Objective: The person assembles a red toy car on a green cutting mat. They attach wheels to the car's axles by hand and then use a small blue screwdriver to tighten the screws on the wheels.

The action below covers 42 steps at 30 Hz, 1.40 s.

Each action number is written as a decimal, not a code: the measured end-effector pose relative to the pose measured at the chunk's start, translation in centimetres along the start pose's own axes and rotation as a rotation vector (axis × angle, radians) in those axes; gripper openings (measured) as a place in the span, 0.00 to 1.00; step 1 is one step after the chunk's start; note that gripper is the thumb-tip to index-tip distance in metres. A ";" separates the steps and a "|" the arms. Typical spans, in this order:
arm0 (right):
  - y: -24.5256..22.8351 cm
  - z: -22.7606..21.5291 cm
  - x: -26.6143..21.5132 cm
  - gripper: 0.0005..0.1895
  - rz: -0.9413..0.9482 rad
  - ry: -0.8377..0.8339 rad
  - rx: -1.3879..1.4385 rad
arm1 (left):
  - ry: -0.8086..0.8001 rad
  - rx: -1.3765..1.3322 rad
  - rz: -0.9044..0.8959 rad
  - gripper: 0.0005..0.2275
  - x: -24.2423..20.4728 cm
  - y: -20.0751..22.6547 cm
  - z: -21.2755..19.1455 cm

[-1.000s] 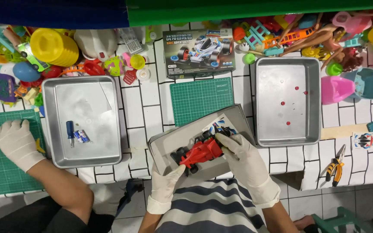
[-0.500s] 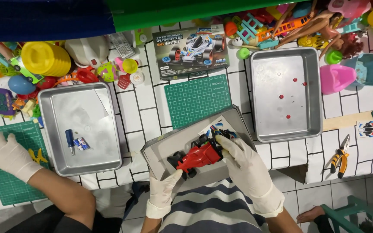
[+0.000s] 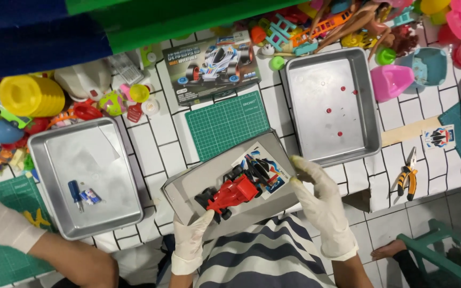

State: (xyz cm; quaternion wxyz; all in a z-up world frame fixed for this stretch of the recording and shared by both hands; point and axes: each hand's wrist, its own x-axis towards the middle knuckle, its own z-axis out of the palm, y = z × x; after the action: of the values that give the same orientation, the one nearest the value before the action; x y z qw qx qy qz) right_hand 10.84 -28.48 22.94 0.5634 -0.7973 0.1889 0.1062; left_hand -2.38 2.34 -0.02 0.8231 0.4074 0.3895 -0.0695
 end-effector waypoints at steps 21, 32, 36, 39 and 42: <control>14.4 -2.4 1.1 0.19 0.262 0.360 0.301 | 0.037 0.650 -0.256 0.26 -8.1 7.2 15.5; 24.7 -17.8 -5.6 0.15 0.106 0.580 0.474 | -0.446 1.245 0.107 0.28 1.4 -13.4 13.6; 26.4 -19.9 -7.1 0.16 0.057 0.566 0.444 | -0.616 1.584 0.426 0.32 4.2 -19.3 9.5; 26.3 -21.1 -7.3 0.17 0.031 0.567 0.413 | -0.115 1.025 -0.044 0.35 -4.5 -16.4 19.6; 27.1 -20.5 -6.7 0.18 0.029 0.512 0.428 | -0.049 1.040 -0.088 0.32 -1.9 -19.7 18.9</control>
State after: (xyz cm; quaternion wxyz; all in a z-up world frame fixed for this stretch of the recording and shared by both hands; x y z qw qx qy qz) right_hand -7.54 -54.47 9.33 0.6508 -0.6588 0.3535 -0.1316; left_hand -1.13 -24.69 -3.97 0.5171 0.7440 0.3009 -0.2976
